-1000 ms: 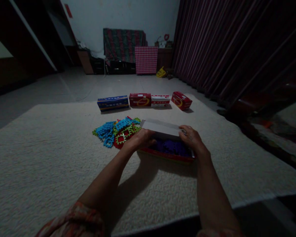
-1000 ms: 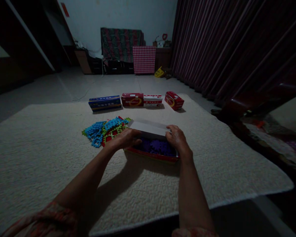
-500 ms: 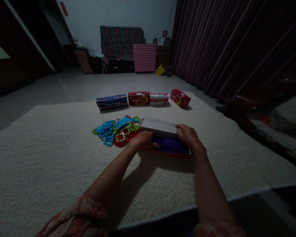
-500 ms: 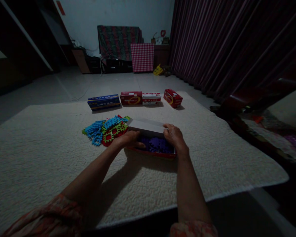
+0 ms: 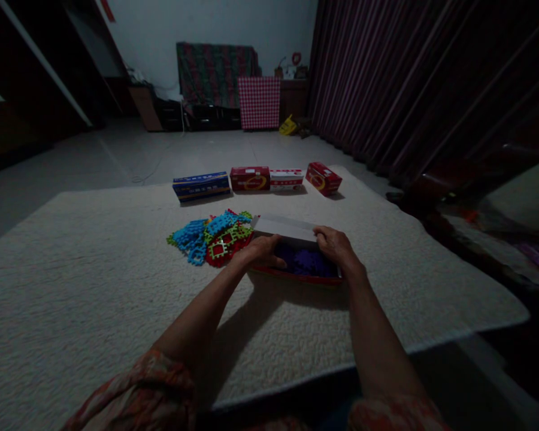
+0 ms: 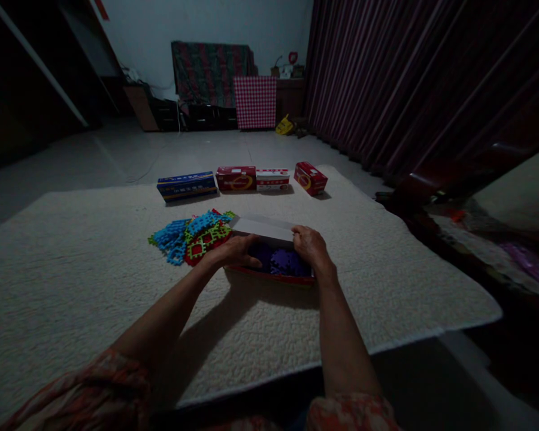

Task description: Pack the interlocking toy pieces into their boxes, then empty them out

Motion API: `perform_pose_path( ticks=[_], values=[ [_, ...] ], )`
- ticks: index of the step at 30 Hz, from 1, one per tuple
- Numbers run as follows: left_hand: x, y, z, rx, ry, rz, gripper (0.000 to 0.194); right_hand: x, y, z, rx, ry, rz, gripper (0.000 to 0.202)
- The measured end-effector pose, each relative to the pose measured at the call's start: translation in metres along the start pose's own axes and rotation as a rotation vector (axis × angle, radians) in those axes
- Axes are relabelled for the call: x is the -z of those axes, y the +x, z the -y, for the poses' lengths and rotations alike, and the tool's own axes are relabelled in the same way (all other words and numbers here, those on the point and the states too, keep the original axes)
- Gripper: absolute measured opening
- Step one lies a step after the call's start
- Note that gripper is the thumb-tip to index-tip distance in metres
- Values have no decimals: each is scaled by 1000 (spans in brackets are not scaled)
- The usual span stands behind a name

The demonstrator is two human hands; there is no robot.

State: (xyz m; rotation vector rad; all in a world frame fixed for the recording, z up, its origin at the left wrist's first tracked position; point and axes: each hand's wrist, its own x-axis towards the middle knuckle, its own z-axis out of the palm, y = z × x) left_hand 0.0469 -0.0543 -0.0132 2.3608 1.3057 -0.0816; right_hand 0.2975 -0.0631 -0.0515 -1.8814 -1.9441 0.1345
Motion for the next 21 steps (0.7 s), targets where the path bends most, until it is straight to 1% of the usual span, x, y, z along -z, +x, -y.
perform_pose_path(
  ticks=[4,7,10,12,15,18,21],
  values=[
    [1,1,1,-48,-63,35,83,-5,2,-5,27,50,-32,37],
    [-1,4,5,-94,-104,54,86,-7,4,-10,57,123,-132,38],
    [-3,6,9,-147,-126,59,85,-9,4,-15,42,179,-248,41],
    [-4,8,9,-187,-130,62,84,-9,4,-17,22,183,-270,42],
    [-3,9,7,-223,-107,74,84,-8,3,-15,19,133,-196,41],
    [-1,8,5,-234,-108,95,69,-5,2,-10,-5,39,-99,39],
    [2,6,6,-259,-150,86,58,-3,2,-6,-42,-35,-50,39]
  ],
)
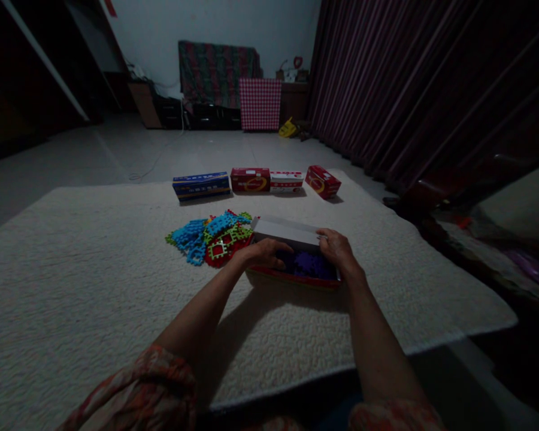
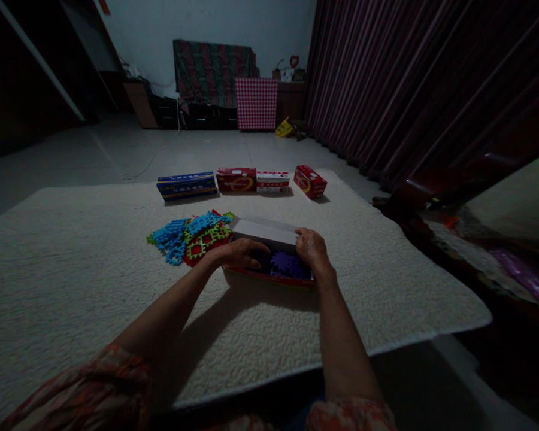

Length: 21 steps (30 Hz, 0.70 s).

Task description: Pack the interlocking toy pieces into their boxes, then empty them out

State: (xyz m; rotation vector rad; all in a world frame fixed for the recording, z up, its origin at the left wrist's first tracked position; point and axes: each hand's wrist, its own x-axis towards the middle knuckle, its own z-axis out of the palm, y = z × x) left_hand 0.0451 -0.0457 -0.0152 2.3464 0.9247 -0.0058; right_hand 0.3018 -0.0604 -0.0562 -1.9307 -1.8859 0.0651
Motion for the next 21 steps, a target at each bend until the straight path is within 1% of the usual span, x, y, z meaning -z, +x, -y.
perform_pose_path(
  ticks=[4,7,10,12,14,16,18,21],
  values=[
    [4,-7,2,-6,-3,-76,57,3,-1,3,-3,-24,39,41],
    [9,-16,1,-17,-23,-133,58,5,-1,5,-9,-17,44,41],
    [19,-30,2,-1,-104,-186,57,6,-1,7,-17,-11,41,41],
    [29,-42,8,28,-175,-267,57,6,-1,7,-15,-4,39,41],
    [39,-57,23,62,-223,-395,56,5,-1,6,-14,2,30,41],
    [49,-73,47,130,-209,-555,56,4,0,4,-14,4,23,40],
    [56,-91,76,272,-194,-680,56,2,0,2,-9,5,12,40],
    [57,-114,120,460,-152,-767,53,1,0,1,10,20,-19,39]
  ],
)
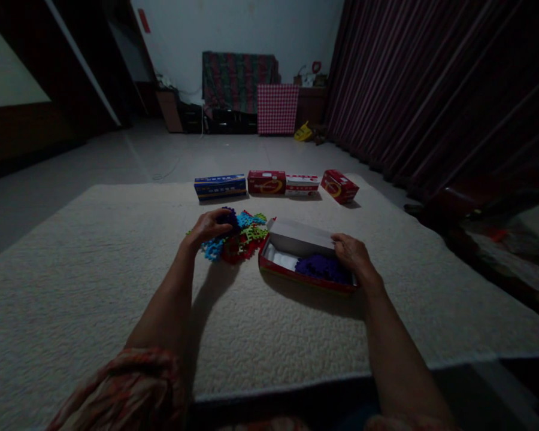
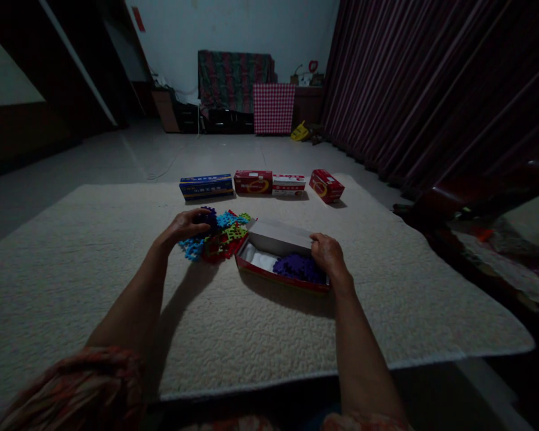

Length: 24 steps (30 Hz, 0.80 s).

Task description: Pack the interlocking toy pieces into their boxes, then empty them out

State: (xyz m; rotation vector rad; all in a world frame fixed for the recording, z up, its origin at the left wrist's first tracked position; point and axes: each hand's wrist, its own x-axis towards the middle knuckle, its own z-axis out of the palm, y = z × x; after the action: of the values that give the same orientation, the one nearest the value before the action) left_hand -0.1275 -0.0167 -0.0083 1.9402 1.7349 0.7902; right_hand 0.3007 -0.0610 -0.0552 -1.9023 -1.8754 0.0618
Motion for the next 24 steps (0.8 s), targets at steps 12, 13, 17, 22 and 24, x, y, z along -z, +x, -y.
perform_pose_path(
  ticks=[12,13,17,22,24],
  values=[
    [14,-14,14,113,380,-49,51,4,-3,6,-25,-31,28,41],
    [10,-14,7,103,383,-69,49,4,-2,6,-19,-27,26,41],
    [-21,-22,-41,-91,272,-62,37,4,-2,6,-31,-25,33,41],
    [-88,-32,-118,-332,87,399,30,3,-3,6,-35,-43,27,40],
    [-111,-32,-139,-317,138,531,27,3,-3,6,-23,-46,32,40]
  ],
)
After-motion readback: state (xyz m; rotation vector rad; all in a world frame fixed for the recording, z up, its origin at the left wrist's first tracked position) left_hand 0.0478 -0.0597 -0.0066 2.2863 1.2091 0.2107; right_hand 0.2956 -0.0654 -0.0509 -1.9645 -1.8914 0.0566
